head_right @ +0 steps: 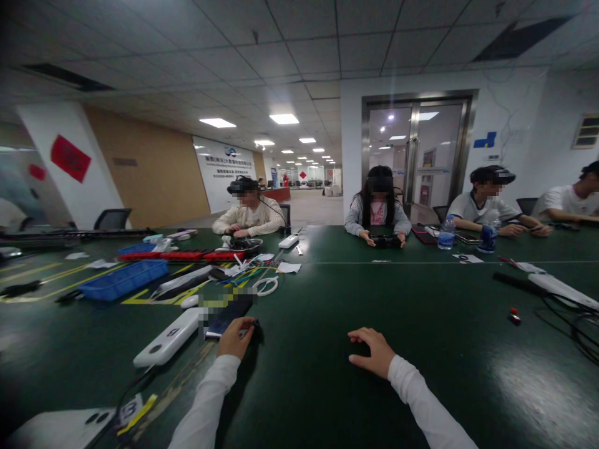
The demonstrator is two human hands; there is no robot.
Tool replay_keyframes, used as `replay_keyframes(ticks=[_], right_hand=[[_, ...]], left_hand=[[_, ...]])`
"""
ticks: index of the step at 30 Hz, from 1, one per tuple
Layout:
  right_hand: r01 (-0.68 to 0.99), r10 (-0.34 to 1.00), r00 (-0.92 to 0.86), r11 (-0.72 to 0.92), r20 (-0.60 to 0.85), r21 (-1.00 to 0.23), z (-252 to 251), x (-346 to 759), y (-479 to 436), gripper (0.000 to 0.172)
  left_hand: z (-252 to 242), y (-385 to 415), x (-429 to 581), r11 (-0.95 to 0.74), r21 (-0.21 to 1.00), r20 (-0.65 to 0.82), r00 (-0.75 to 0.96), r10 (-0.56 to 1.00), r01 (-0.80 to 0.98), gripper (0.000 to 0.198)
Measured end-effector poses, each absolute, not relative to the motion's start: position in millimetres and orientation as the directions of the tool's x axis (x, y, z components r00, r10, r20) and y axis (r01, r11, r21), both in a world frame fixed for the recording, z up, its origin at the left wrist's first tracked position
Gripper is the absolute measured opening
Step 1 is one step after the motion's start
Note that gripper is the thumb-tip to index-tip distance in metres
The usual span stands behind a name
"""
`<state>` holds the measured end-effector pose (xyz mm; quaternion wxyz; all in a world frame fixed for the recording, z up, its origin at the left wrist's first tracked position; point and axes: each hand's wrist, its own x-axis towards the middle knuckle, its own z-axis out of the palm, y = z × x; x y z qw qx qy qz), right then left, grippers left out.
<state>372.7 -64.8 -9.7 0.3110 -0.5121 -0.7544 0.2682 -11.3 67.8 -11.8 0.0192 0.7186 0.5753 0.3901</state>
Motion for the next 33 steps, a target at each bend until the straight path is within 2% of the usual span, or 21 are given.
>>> replay_keyframes(ticks=[10, 15, 19, 22, 25, 29, 33], right_hand=[[0.655, 0.951, -0.265, 0.299, 0.161, -0.694, -22, 371, -50, 0.044], [0.650, 0.952, -0.275, 0.284, 0.131, -0.705, -16, 371, -54, 0.045], [0.652, 0.955, -0.247, 0.289, 0.165, -0.700, -6, 369, -62, 0.045], [0.654, 0.949, -0.254, 0.312, 0.188, -0.689, 1, 369, -67, 0.048], [0.677, 0.942, -0.264, 0.333, 0.206, -0.656, 6, 368, -67, 0.054], [0.698, 0.928, -0.274, 0.372, 0.252, -0.612, 6, 367, -63, 0.057], [0.698, 0.921, -0.276, 0.388, 0.274, -0.602, 3, 367, -60, 0.056]], left_hand=[[-7, 62, -8, -0.349, 0.454, 0.551, 0.049, 0.833, 0.820, 0.015], [-3, 55, 9, -0.350, 0.499, 0.486, 0.078, 0.870, 0.793, 0.016], [-5, 40, 60, -0.416, 0.607, 0.442, 0.147, 0.885, 0.678, 0.022], [-8, 22, 114, -0.507, 0.711, 0.427, 0.274, 0.862, 0.487, 0.028], [-11, 4, 163, -0.551, 0.759, 0.420, 0.387, 0.821, 0.346, 0.032], [-13, -9, 198, -0.571, 0.764, 0.406, 0.464, 0.788, 0.301, 0.034], [-13, -10, 202, -0.537, 0.798, 0.382, 0.461, 0.801, 0.273, 0.033]])
